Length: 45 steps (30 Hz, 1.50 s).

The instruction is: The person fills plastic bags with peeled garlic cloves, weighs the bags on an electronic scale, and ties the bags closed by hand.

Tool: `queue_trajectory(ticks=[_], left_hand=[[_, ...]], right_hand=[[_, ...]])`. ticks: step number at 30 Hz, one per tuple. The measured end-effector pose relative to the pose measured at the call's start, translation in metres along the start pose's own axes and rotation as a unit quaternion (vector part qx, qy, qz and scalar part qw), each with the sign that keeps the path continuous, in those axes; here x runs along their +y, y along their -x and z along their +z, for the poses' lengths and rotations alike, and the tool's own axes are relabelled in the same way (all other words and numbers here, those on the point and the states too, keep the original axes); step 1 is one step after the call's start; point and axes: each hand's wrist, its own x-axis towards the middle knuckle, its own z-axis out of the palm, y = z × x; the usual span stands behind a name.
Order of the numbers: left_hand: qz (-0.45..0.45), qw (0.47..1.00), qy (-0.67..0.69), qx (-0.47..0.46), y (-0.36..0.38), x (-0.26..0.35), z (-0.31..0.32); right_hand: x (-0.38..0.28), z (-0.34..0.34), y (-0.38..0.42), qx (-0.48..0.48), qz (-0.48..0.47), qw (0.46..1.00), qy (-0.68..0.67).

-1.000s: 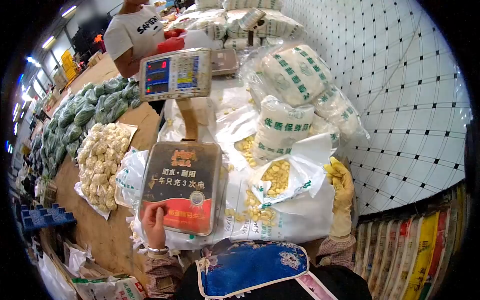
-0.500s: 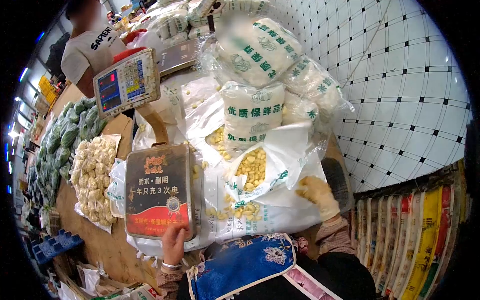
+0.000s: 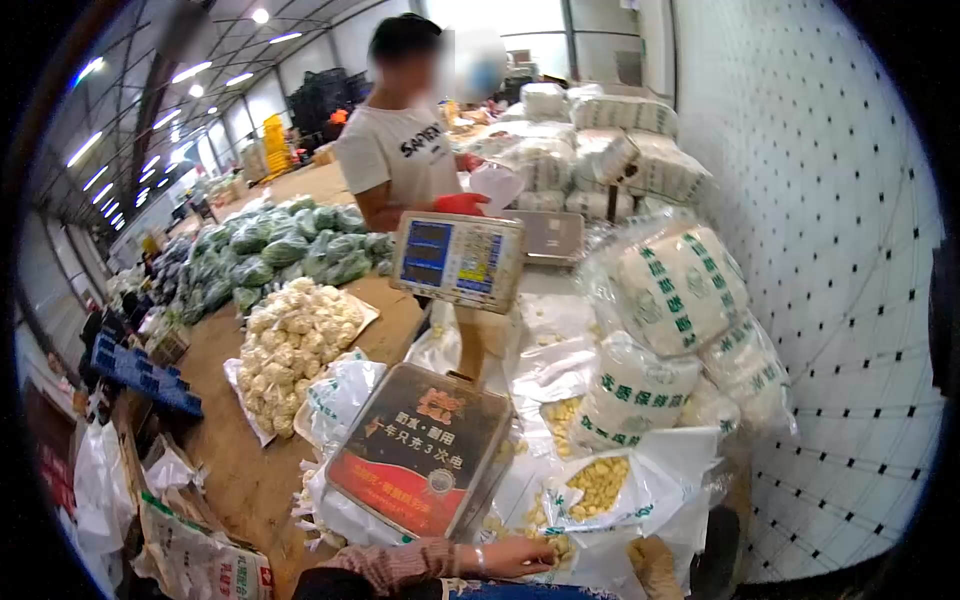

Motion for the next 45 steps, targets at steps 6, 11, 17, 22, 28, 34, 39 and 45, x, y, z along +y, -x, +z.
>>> queue_trajectory(ticks=[6, 11, 17, 22, 28, 34, 39, 45], left_hand=[[0.091, 0.994, 0.055, 0.026, -0.048, 0.024, 0.007], [0.131, 0.975, -0.056, 0.169, -0.052, -0.003, 0.028], [0.016, 0.984, 0.063, 0.165, -0.010, 0.009, -0.014], [-0.124, 0.854, 0.168, 0.477, 0.078, 0.028, -0.092], [-0.108, 0.718, 0.350, 0.592, 0.130, -0.022, -0.075], [-0.099, 0.745, 0.327, 0.573, 0.135, 0.004, -0.071], [-0.084, 0.786, 0.273, 0.548, 0.148, 0.021, -0.077], [-0.025, 0.831, 0.111, 0.545, 0.158, -0.002, -0.079]], right_hand=[[-0.039, -0.041, -0.011, 0.076, -0.010, 0.995, -0.058], [-0.087, -0.039, -0.023, 0.048, -0.164, 0.965, -0.198], [-0.139, -0.070, -0.047, 0.150, -0.134, 0.941, -0.270], [-0.165, -0.092, -0.058, 0.154, -0.037, 0.819, -0.551], [-0.192, -0.081, -0.062, 0.005, -0.182, 0.878, -0.442], [-0.229, -0.074, -0.069, -0.152, -0.220, 0.862, -0.432], [-0.250, -0.041, -0.080, -0.401, -0.142, 0.782, -0.455], [-0.299, -0.020, -0.097, -0.472, -0.205, 0.804, -0.299]])
